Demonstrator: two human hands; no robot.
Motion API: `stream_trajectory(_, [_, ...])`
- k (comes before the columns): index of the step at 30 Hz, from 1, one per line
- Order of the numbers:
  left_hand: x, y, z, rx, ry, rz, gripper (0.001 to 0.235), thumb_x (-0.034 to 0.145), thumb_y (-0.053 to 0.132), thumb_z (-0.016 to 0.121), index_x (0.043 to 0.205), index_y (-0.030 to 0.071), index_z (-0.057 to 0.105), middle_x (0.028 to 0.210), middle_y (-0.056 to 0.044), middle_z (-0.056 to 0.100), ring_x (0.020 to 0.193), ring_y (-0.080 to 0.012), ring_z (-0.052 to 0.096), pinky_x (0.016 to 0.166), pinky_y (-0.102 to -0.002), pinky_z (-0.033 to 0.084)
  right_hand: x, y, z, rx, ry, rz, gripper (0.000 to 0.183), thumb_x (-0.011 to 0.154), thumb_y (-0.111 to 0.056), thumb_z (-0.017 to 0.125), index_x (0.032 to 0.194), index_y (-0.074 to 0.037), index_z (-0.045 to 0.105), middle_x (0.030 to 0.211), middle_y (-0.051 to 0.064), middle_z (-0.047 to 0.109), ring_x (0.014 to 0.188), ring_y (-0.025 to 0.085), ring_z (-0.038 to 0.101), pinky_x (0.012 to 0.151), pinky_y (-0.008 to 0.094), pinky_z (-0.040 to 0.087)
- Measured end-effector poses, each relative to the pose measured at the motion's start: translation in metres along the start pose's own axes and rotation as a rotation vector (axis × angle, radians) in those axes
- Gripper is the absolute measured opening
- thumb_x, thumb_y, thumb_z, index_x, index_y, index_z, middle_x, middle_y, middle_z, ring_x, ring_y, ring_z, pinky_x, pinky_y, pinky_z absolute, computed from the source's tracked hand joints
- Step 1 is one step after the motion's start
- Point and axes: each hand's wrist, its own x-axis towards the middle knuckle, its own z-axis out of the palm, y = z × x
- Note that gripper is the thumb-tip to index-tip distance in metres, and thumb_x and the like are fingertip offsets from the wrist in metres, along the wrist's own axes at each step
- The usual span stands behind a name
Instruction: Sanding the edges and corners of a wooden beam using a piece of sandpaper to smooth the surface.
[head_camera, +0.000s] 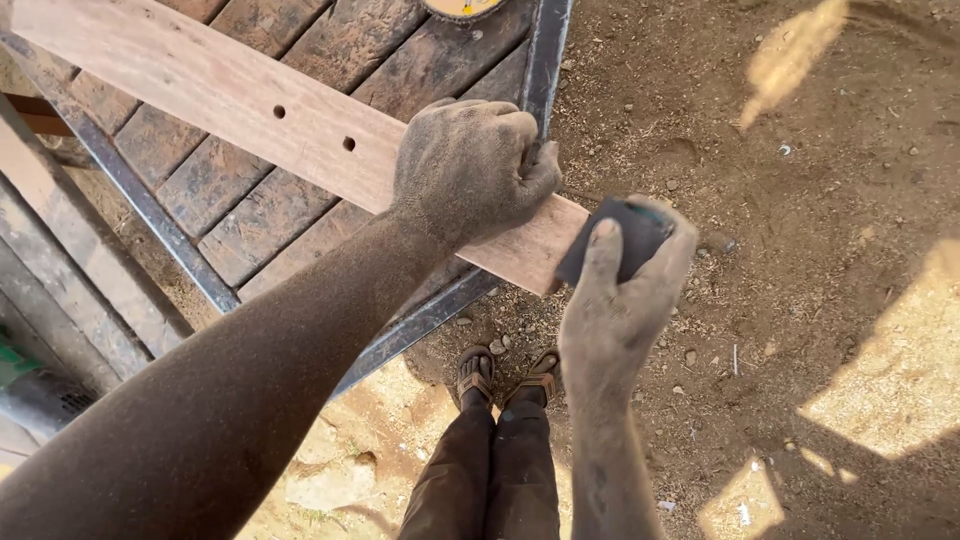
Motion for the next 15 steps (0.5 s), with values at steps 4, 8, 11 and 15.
stream_trajectory(4, [-0.003, 0.002, -0.005, -0.033, -0.022, -0.009, 0.037, 0.09, 0.035, 0.066, 0.059, 0.018, 0.057, 0.059, -0.001, 0.059, 0.05, -0.0281, 0.058, 0.051, -0.046, 0.045, -0.064, 0.027, -0.023, -0.01, -0.151, 0.398, 0.046, 0.095, -0.04, 0.05, 0.129, -0.009, 0.047, 0.118, 0.015, 0.056, 0.077, 0.026, 0.074, 0.049, 0.033, 0.07])
stream_trajectory(8, [-0.002, -0.001, -0.007, -0.035, -0.065, 0.002, 0.045, 0.094, 0.05, 0.066, 0.062, 0.02, 0.058, 0.061, 0.001, 0.06, 0.055, -0.0253, 0.061, 0.052, -0.045, 0.044, -0.112, 0.083, -0.04, 0.057, -0.259, 0.553, 0.065, 0.079, -0.056, 0.057, 0.128, -0.012, 0.055, 0.106, 0.012, 0.064, 0.076, 0.02, 0.073, 0.052, 0.034, 0.069])
stream_trajectory(11, [-0.006, 0.002, -0.01, -0.018, -0.126, 0.014, 0.053, 0.098, 0.058, 0.066, 0.063, 0.021, 0.054, 0.061, 0.003, 0.058, 0.055, -0.0214, 0.059, 0.052, -0.042, 0.043, -0.123, 0.11, -0.06, 0.119, -0.279, 0.603, 0.061, 0.08, -0.049, 0.061, 0.128, -0.011, 0.057, 0.107, 0.011, 0.065, 0.08, 0.021, 0.07, 0.057, 0.035, 0.069])
stream_trajectory(15, [-0.01, 0.004, -0.021, -0.111, -0.131, 0.242, 0.05, 0.102, 0.058, 0.062, 0.078, 0.015, 0.054, 0.073, 0.0, 0.059, 0.067, -0.0273, 0.061, 0.065, -0.046, 0.045, -0.116, 0.145, -0.092, 0.059, -0.223, 0.69, 0.066, 0.077, -0.046, 0.059, 0.134, -0.013, 0.054, 0.119, 0.014, 0.06, 0.095, 0.028, 0.071, 0.063, 0.05, 0.071])
